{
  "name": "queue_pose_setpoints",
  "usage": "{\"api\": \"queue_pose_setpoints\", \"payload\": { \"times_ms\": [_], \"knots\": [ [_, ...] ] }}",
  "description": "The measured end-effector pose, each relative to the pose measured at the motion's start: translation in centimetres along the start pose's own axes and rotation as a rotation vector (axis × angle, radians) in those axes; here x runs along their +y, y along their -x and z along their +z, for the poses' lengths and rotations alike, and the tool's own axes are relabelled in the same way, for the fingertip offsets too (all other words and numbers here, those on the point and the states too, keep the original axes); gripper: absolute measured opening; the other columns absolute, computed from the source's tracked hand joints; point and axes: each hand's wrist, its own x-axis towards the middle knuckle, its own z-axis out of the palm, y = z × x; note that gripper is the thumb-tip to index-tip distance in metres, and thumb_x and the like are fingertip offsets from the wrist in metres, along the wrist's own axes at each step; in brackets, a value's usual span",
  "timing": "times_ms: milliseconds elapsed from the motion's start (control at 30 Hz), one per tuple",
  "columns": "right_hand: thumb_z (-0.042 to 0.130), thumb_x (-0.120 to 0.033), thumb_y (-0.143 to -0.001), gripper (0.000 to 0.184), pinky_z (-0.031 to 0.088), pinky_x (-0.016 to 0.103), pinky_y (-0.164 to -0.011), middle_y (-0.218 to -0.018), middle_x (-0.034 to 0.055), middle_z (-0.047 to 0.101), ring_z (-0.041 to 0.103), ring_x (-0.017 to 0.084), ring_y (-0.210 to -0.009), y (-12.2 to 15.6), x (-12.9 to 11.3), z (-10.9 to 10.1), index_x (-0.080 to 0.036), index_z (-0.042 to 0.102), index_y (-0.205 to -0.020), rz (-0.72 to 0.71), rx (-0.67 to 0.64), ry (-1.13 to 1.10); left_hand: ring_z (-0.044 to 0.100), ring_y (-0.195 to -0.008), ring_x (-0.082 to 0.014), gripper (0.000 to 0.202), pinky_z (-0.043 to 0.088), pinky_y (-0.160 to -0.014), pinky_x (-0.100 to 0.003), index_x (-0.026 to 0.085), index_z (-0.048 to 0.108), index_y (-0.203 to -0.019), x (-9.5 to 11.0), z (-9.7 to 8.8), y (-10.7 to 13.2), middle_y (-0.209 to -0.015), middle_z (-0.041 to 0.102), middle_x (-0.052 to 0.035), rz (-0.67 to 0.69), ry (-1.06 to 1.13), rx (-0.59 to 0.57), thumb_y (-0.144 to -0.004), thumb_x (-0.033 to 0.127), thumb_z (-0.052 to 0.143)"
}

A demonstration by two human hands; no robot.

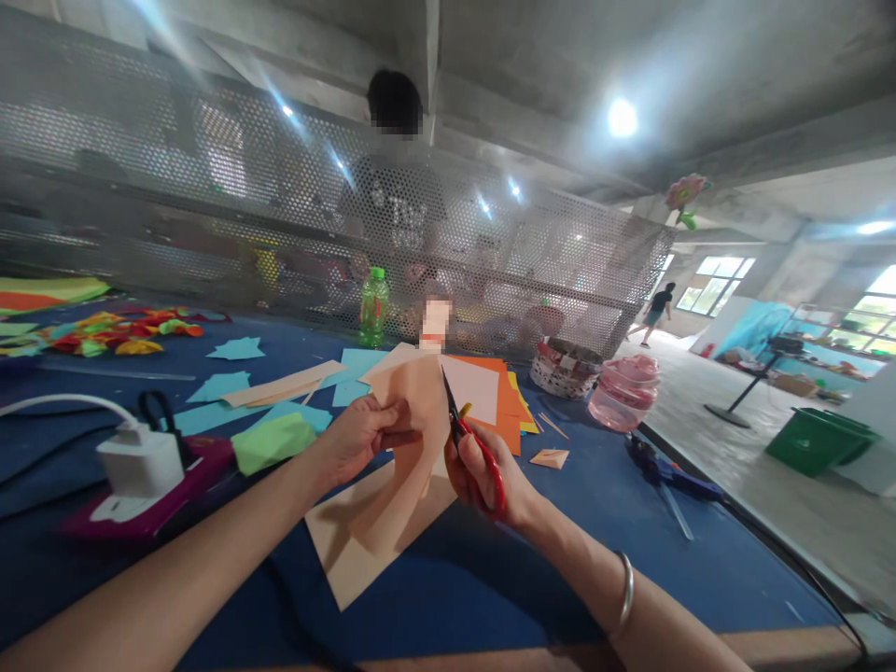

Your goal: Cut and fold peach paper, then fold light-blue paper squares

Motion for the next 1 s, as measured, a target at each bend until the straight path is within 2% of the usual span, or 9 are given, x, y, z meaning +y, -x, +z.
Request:
{"api": "queue_pose_setpoints", "payload": {
  "times_ms": [167, 400, 600, 767, 1000],
  "knots": [
    [0.048, -0.076, -0.088, 0.055, 0.034, 0.02, -0.039, -0.054, -0.0072, 0.046, 0.042, 0.007, -0.039, -0.1, 0.6, -0.4, -0.021, 0.045, -0.082, -0.06, -0.012, 0.008, 0.071, -0.067, -0.0178, 0.016, 0.063, -0.067, -0.028, 0.009, 0.073, -0.07, -0.2, 0.6, 0.4, -0.069, 0.072, -0.0062, -0.012, -0.033, -0.052, -0.065, 0.015, 0.087],
    [0.05, -0.077, -0.086, 0.056, 0.022, 0.02, -0.032, -0.041, -0.0102, 0.038, 0.033, 0.006, -0.03, -0.3, 0.6, -0.1, -0.023, 0.041, -0.076, -0.033, 0.055, 0.03, 0.07, -0.068, -0.0178, 0.018, 0.062, -0.067, -0.028, 0.011, 0.072, -0.071, 0.0, 1.3, 0.7, -0.067, 0.071, -0.003, -0.041, -0.066, 0.03, -0.063, 0.015, 0.087],
    [0.052, -0.079, -0.083, 0.057, 0.026, 0.019, -0.033, -0.047, -0.0114, 0.036, 0.032, 0.006, -0.032, -0.2, 0.0, -0.2, -0.023, 0.04, -0.08, -0.002, 0.058, 0.039, 0.072, -0.071, -0.0181, 0.023, 0.062, -0.07, -0.028, 0.012, 0.072, -0.07, -0.3, 0.6, 0.4, -0.07, 0.073, -0.0045, -0.034, -0.074, -0.036, -0.062, 0.025, 0.09],
    [0.052, -0.079, -0.082, 0.058, 0.03, 0.018, -0.034, -0.05, -0.01, 0.041, 0.036, 0.005, -0.034, -0.1, -0.5, -0.3, -0.022, 0.04, -0.079, -0.002, 0.071, 0.045, 0.072, -0.067, -0.0182, 0.025, 0.063, -0.068, -0.028, 0.01, 0.074, -0.069, -0.3, 0.6, 0.3, -0.067, 0.073, -0.0056, -0.053, -0.097, -0.036, -0.06, 0.025, 0.091],
    [0.052, -0.078, -0.083, 0.057, 0.028, 0.017, -0.031, -0.048, -0.0101, 0.041, 0.036, 0.005, -0.032, -0.2, 0.5, -0.3, -0.022, 0.045, -0.08, 0.019, 0.075, -0.035, 0.071, -0.07, -0.0182, 0.036, 0.063, -0.072, -0.029, 0.011, 0.075, -0.067, -0.5, 0.4, 0.4, -0.068, 0.073, -0.0048, -0.045, -0.141, -0.049, -0.054, 0.038, 0.095]
  ]
}}
